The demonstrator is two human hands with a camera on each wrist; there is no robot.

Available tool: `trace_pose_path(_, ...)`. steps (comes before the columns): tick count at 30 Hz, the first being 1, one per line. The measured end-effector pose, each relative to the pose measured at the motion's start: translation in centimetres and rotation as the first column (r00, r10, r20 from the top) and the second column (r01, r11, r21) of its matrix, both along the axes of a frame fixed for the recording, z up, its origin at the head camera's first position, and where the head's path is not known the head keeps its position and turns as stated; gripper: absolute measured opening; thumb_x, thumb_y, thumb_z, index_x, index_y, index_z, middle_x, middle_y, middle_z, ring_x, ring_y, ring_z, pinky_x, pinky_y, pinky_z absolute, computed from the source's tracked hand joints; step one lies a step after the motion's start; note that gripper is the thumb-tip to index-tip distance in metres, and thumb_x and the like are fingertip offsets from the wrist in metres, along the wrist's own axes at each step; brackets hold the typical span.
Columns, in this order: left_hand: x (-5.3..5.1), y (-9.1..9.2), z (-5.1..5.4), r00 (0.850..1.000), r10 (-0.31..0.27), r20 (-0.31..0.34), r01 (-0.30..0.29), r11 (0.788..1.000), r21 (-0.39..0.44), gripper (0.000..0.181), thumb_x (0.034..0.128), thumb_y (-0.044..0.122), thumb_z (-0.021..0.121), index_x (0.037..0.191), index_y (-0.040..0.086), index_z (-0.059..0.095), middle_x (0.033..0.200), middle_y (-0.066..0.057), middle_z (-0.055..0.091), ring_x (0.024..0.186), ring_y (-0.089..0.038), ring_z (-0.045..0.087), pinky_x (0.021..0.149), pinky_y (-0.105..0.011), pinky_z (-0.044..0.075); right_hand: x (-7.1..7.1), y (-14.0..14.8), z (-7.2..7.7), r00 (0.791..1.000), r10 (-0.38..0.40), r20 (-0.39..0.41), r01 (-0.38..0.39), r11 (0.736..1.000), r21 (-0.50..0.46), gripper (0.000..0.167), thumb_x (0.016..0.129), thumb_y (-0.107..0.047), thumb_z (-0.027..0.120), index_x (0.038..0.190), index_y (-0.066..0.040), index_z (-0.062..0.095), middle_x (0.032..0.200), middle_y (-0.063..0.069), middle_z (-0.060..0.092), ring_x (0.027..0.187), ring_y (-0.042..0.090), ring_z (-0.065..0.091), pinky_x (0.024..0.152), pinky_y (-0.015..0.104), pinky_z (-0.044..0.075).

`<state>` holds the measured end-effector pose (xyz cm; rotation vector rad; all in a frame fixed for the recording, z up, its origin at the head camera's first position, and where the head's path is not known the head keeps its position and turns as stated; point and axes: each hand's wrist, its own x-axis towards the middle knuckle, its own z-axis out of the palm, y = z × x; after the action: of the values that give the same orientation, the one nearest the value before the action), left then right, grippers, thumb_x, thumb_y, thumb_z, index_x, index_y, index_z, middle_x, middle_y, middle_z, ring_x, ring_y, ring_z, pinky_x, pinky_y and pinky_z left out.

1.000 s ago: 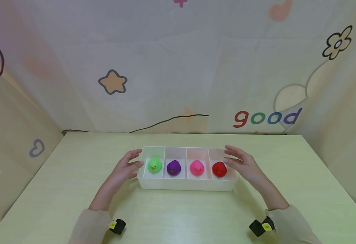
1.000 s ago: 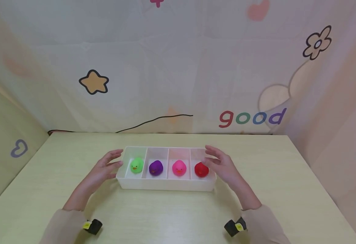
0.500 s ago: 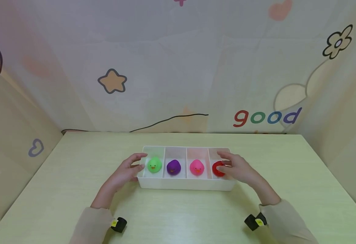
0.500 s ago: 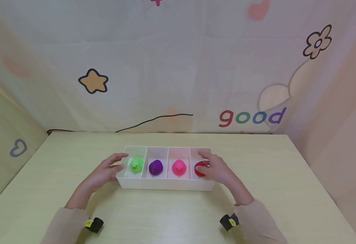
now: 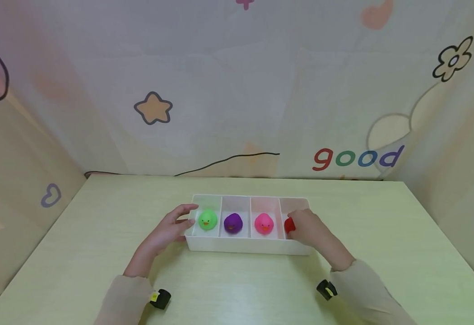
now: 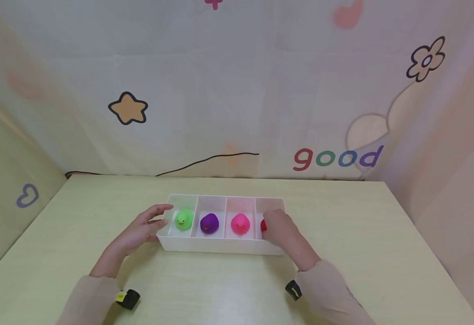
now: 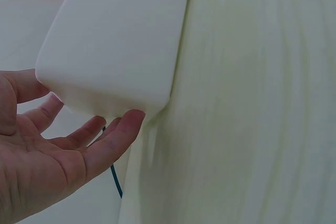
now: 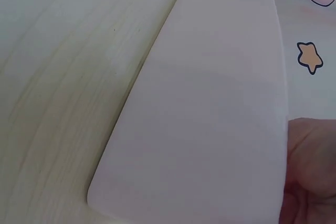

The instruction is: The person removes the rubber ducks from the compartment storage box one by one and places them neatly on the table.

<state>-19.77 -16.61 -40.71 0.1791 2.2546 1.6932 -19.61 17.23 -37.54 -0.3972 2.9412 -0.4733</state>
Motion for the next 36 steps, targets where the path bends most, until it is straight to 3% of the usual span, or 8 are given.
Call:
trace_pose_path(6, 0.0, 0.1, -0.1, 1.0, 0.009, 0.006, -0.009, 1.0, 0.0, 0.043, 0.094, 0.013, 0.048, 0.136, 0.015, 0.038, 0.144, -0.018, 0.022, 0.127, -0.043, 0.03, 0.083, -0.046, 0.048, -0.4, -0.3, 0.0, 1.0, -0.004, 0.001, 0.004, 0.997, 0.072, 0.016, 0.072, -0.006, 0.074, 0.08, 0.0, 0.062, 0.067, 0.004, 0.055, 0.063, 0.018, 0.048, 0.06, 0.028, 0.047)
trace_pose_path(11, 0.0, 0.3, -0.3, 1.0, 0.016, 0.008, -0.016, 1.0, 0.015, 0.043, 0.0936, 0.012, 0.049, 0.135, 0.014, 0.039, 0.144, -0.018, 0.022, 0.127, -0.043, 0.03, 0.082, -0.046, 0.049, -0.6, -0.4, -0.1, 0.999, -0.021, -0.028, 0.023, 0.997, 0.077, 0.019, 0.071, -0.006, 0.076, 0.081, 0.0, 0.062, 0.069, 0.005, 0.057, 0.064, 0.018, 0.049, 0.06, 0.028, 0.049)
trace_pose_path(15, 0.1, 0.4, -0.3, 1.0, 0.021, 0.007, -0.021, 1.0, 0.019, 0.042, 0.0934, 0.011, 0.049, 0.135, 0.013, 0.039, 0.144, -0.018, 0.023, 0.127, -0.043, 0.03, 0.082, -0.047, 0.049, -0.3, 0.0, 0.2, 0.997, -0.063, -0.039, 0.062, 0.997, -0.043, 0.027, 0.068, -0.008, 0.077, 0.09, -0.002, 0.061, 0.079, 0.006, 0.059, 0.072, 0.02, 0.052, 0.062, 0.03, 0.051)
trace_pose_path(22, 0.2, 0.3, -0.1, 0.999, 0.036, 0.003, -0.036, 0.999, 0.006, 0.042, 0.0936, 0.012, 0.049, 0.134, 0.014, 0.039, 0.144, -0.018, 0.023, 0.127, -0.043, 0.03, 0.083, -0.047, 0.048, -0.2, 1.7, 2.0, 0.981, -0.049, -0.187, 0.012, 0.981, -0.194, 0.034, 0.073, -0.007, 0.075, 0.103, 0.002, 0.064, 0.095, 0.016, 0.063, 0.085, 0.03, 0.057, 0.067, 0.037, 0.053)
trace_pose_path(30, 0.2, 0.3, -0.1, 0.999, 0.036, 0.005, -0.036, 0.999, 0.022, 0.042, 0.094, 0.013, 0.048, 0.135, 0.015, 0.039, 0.144, -0.017, 0.022, 0.128, -0.043, 0.028, 0.083, -0.048, 0.048, -1.4, 4.6, 3.2, 0.966, -0.103, -0.237, 0.013, 0.935, -0.354, 0.042, 0.078, -0.004, 0.069, 0.117, 0.006, 0.057, 0.111, 0.023, 0.059, 0.096, 0.037, 0.055, 0.079, 0.046, 0.05)
trace_pose_path(36, 0.2, 0.3, -0.2, 0.999, 0.047, 0.009, -0.047, 0.999, 0.02, 0.042, 0.0941, 0.013, 0.048, 0.135, 0.015, 0.039, 0.144, -0.017, 0.022, 0.129, -0.043, 0.027, 0.084, -0.049, 0.047, -2.7, 6.7, 3.5, 0.961, -0.211, -0.178, 0.109, 0.882, -0.458, 0.049, 0.08, -0.005, 0.068, 0.124, 0.005, 0.049, 0.116, 0.026, 0.055, 0.102, 0.039, 0.054, 0.082, 0.046, 0.049)
